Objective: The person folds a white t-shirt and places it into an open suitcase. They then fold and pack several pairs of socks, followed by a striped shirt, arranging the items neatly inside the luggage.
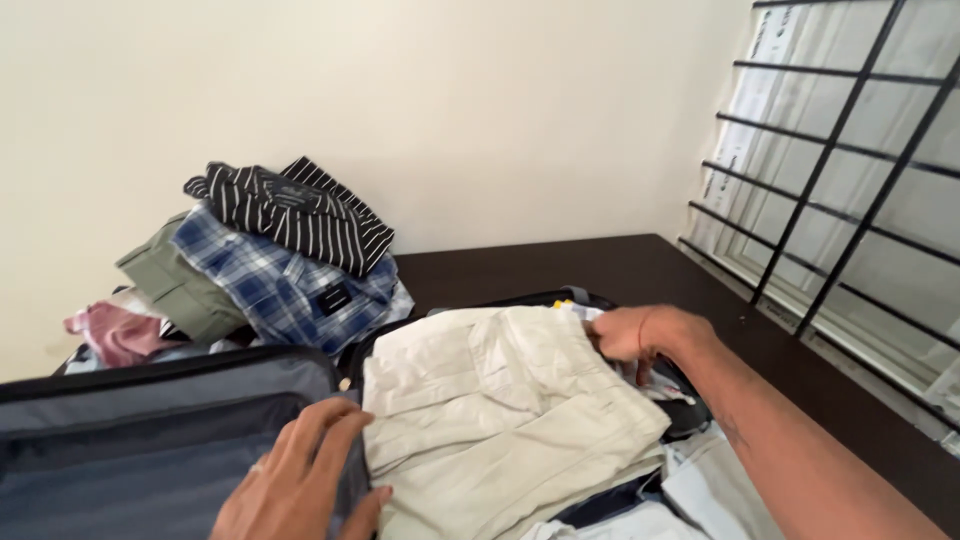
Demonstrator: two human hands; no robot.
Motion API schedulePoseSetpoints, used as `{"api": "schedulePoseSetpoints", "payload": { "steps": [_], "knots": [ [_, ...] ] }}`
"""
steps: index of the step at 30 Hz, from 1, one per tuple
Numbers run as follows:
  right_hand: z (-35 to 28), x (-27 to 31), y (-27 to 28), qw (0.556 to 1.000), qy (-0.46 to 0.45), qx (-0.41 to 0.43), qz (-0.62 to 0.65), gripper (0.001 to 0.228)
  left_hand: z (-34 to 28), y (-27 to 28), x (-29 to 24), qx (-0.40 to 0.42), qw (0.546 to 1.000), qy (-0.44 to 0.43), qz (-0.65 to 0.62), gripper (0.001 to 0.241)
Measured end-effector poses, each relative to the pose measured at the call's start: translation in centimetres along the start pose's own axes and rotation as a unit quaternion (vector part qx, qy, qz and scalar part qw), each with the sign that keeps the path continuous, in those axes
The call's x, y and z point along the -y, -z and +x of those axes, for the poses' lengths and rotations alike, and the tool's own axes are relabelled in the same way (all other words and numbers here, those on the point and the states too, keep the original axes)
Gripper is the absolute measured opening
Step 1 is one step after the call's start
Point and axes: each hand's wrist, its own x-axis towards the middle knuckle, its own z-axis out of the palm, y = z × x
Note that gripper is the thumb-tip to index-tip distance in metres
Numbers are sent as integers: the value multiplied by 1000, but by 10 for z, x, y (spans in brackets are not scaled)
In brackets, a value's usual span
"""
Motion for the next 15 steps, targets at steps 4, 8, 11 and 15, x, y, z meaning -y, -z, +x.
{"api": "schedulePoseSetpoints", "payload": {
  "steps": [4, 8, 11, 15],
  "knots": [
    [41, -58, -6, 970, 182, -87, -139, 58, -25, -33, 14, 50, 990, 128, 37, 104],
    [20, -100, -13, 931, 213, -281, -91, 42, -40, -64, 24, 6, 963, 191, -189, 102],
    [5, -119, -26, 891, 155, -403, -138, 34, -54, -95, 35, -36, 954, 162, -249, 95],
    [28, -150, -34, 948, -99, -302, -38, 57, -59, -125, 50, -77, 938, 92, -324, 90]
  ]
}}
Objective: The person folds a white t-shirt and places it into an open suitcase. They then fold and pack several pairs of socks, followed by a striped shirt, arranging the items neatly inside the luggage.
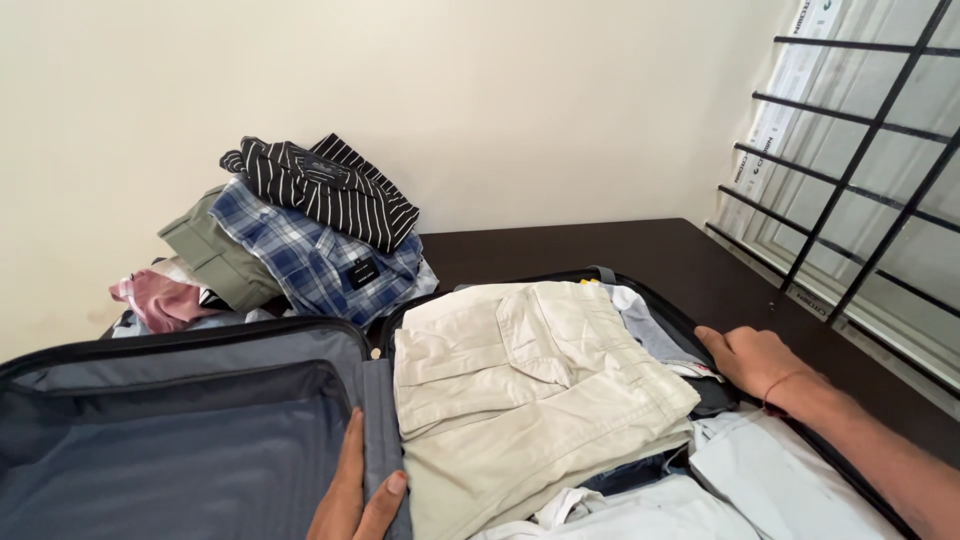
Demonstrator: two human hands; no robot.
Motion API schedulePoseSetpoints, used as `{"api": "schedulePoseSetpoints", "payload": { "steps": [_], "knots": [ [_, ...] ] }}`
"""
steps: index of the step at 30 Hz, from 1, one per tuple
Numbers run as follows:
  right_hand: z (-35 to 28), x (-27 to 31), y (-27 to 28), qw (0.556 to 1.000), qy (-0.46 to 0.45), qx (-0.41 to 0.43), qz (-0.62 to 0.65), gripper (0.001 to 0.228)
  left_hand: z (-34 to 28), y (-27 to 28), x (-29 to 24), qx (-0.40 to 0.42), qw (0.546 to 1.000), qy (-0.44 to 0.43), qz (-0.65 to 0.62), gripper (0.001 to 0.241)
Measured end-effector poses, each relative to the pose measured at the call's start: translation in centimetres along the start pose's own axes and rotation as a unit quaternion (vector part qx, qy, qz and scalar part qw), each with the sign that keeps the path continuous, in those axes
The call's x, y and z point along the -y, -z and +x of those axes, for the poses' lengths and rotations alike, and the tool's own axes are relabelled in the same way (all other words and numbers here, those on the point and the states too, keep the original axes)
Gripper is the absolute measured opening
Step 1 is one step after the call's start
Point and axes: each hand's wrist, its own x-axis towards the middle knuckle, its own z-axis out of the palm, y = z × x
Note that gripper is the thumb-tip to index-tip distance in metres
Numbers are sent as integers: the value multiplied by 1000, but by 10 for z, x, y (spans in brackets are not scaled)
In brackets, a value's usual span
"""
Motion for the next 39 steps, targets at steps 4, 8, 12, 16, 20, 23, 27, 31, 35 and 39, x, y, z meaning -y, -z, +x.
{"api": "schedulePoseSetpoints", "payload": {
  "steps": [4, 8, 12, 16, 20, 23, 27, 31, 35, 39],
  "knots": [
    [-10, 5, -4, 993, 94, -61, 35, 56, -1, -8, 8, -1, 998, 24, -64, 88],
    [-24, 18, 6, 995, 80, -40, -32, 53, 1, -15, 15, -16, 995, 31, -94, 87],
    [-9, 5, 1, 991, 102, -60, -55, 50, 5, -19, 3, -28, 988, 71, -133, 86],
    [6, -1, 9, 988, 114, -78, -68, 48, 12, -49, -26, -63, 989, 25, -132, 84],
    [39, -29, 15, 981, 128, -98, -105, 51, 31, -98, -49, -98, 966, 19, -238, 87],
    [62, -47, 19, 981, 114, -93, -123, 52, 46, -127, -75, -124, 967, 10, -221, 86],
    [61, -49, 44, 985, 30, -64, -160, 52, 62, -144, -130, -97, 973, 126, -165, 84],
    [75, -22, 59, 971, 97, -197, -97, 48, 60, -158, -116, -118, 976, 89, -162, 83],
    [16, 85, 57, 895, 349, -231, 151, 55, 50, -164, -114, -178, 972, 51, -143, 76],
    [-9, 150, 8, 913, 374, -144, -82, 88, 48, -171, -106, -193, 974, 32, -115, 75]
  ]
}}
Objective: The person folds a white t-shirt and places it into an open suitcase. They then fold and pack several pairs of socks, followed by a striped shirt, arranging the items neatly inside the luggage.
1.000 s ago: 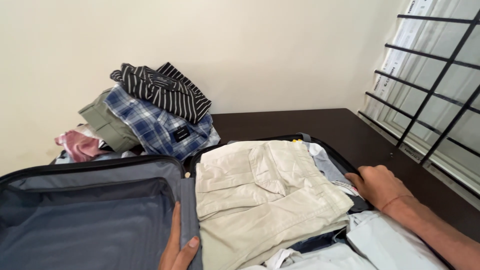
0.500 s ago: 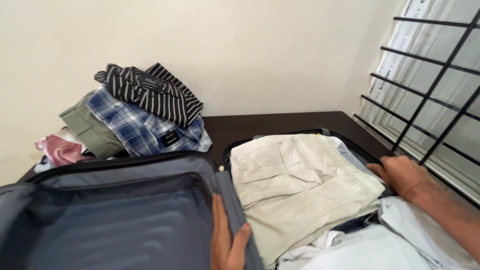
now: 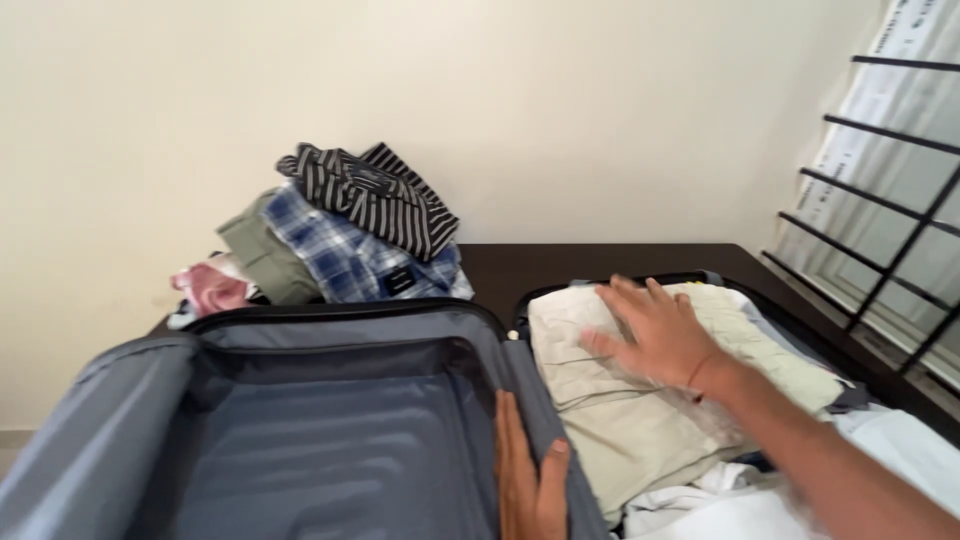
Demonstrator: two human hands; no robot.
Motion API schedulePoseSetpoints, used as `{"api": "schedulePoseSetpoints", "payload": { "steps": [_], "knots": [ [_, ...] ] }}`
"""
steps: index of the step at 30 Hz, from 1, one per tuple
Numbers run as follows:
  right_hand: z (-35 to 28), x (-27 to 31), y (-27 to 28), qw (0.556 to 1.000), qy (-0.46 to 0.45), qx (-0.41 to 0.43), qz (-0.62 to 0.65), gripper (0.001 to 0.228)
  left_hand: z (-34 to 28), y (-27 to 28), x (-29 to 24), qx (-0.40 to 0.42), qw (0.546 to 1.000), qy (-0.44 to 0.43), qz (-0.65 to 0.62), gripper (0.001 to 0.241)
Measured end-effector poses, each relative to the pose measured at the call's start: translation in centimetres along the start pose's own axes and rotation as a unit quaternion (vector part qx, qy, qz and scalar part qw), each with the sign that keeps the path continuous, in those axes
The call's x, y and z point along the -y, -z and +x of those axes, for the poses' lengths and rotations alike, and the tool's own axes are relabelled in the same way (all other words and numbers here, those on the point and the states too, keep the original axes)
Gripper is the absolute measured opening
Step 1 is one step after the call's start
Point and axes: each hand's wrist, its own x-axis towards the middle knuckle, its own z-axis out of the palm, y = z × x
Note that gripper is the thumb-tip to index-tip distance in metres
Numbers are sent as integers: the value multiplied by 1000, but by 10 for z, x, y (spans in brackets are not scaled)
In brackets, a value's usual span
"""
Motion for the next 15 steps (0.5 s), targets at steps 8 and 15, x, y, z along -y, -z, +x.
{"api": "schedulePoseSetpoints", "payload": {
  "steps": [8, 15],
  "knots": [
    [-11, 12, -7, 998, -35, 36, -46, 97, 37, 65, -78, 238, 950, 135, 149, 88],
    [-23, -10, -26, 998, -13, 55, -38, 86, 40, 68, -87, 297, 933, 181, 89, 106]
  ]
}}
